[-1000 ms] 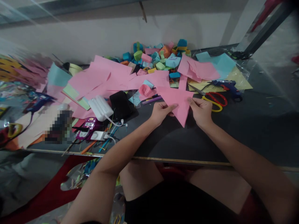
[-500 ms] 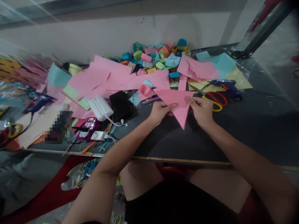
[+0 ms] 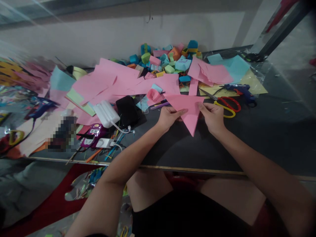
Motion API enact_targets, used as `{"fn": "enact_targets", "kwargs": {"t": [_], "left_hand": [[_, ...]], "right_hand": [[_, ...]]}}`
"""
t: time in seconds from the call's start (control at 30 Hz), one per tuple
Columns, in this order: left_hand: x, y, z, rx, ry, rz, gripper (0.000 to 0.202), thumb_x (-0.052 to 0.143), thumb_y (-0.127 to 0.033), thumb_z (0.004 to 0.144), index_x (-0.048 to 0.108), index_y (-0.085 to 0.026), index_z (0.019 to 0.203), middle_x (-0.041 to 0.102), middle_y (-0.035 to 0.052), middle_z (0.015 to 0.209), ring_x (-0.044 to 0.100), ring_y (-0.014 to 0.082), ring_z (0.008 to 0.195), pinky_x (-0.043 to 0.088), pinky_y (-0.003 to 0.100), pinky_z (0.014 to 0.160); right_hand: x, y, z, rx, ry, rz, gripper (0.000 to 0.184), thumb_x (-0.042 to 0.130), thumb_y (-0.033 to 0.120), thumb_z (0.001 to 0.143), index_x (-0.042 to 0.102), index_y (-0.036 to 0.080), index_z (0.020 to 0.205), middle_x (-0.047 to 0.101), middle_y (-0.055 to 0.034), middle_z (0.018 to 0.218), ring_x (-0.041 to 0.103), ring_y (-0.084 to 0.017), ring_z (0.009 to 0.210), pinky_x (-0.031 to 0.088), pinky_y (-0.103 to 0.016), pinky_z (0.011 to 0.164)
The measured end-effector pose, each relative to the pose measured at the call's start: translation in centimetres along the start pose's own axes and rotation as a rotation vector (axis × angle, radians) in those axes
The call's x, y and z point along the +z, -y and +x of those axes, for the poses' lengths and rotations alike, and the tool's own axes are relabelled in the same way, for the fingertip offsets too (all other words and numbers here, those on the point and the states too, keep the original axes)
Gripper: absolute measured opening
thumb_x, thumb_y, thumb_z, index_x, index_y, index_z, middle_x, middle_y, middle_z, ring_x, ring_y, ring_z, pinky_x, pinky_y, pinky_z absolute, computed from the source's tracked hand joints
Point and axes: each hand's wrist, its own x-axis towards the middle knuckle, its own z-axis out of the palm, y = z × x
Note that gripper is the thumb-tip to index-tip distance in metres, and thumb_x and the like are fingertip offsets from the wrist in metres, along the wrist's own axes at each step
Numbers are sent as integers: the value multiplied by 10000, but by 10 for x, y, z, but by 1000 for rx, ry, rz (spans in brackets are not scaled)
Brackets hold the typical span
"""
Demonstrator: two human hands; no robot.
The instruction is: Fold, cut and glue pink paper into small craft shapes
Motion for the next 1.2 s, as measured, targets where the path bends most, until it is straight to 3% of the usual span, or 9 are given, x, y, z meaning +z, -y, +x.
{"fn": "enact_targets", "kwargs": {"t": [0.13, 0.23, 0.33, 0.43, 0.57, 0.77, 0.93, 1.03, 1.2], "left_hand": [[-2, 2, 1, 29, -26, 46, 297, 915, -408, 630, 780, -153, 700, 767, 39, 720, 655, 112, 585, 606, 284, 612], [-3, 3, 1, 71, -29, 61, 267, 910, -392, 644, 774, -166, 687, 781, 35, 751, 679, 134, 648, 609, 297, 658], [-2, 4, 0, 108, -15, 66, 275, 920, -393, 629, 759, -170, 650, 775, 28, 722, 683, 136, 677, 592, 285, 683], [2, 6, -5, 84, 31, 84, 344, 912, -455, 629, 730, -166, 588, 723, 17, 611, 641, 119, 585, 552, 266, 601], [7, 9, -11, 117, 9, 84, 359, 902, -499, 633, 745, -178, 609, 726, 17, 624, 646, 122, 601, 545, 256, 589], [3, 8, -8, 129, 15, 76, 348, 898, -499, 646, 764, -180, 679, 781, 26, 753, 682, 131, 671, 583, 255, 646], [-9, -8, 1, 9, 67, 88, 463, 920, -532, 579, 756, -142, 770, 773, 51, 753, 698, 147, 641, 607, 271, 622], [-22, -19, 11, -53, 69, 87, 441, 945, -434, 575, 763, -139, 847, 783, 76, 827, 730, 166, 694, 630, 306, 671], [-46, -31, 27, -80, -22, 94, 253, 914, -278, 627, 735, -114, 700, 734, 68, 659, 694, 143, 595, 632, 297, 633]], "right_hand": [[3, -1, -4, 203, 285, -21, 524, 923, 625, 487, 766, 174, 704, 719, -44, 635, 566, -131, 469, 488, -281, 422], [4, -2, -8, 251, 407, -108, 470, 921, 576, 555, 778, 157, 713, 740, -85, 650, 568, -139, 450, 459, -285, 393], [4, -3, -11, 254, 425, -105, 459, 922, 565, 565, 782, 165, 743, 768, -100, 713, 651, -179, 530, 540, -314, 460], [6, -1, -13, 237, 432, 13, 505, 963, 494, 498, 781, 171, 840, 785, -71, 773, 733, -213, 664, 640, -361, 637], [9, 0, -16, 283, 381, 146, 559, 979, 427, 480, 777, 145, 918, 788, -75, 822, 757, -223, 689, 664, -425, 767], [4, -5, -11, 162, 434, 9, 515, 938, 450, 584, 783, 131, 957, 791, -91, 795, 765, -237, 684, 657, -402, 725], [-2, -7, -7, 78, 456, -126, 434, 895, 492, 648, 791, 132, 867, 787, -102, 738, 768, -250, 681, 642, -376, 683], [-2, -3, -8, 75, 462, -167, 376, 867, 479, 677, 790, 136, 808, 785, -106, 718, 768, -250, 699, 638, -369, 686], [-3, 0, -9, 50, 455, -263, 244, 818, 405, 727, 793, 163, 728, 781, -95, 713, 758, -240, 736, 629, -368, 686]]}}
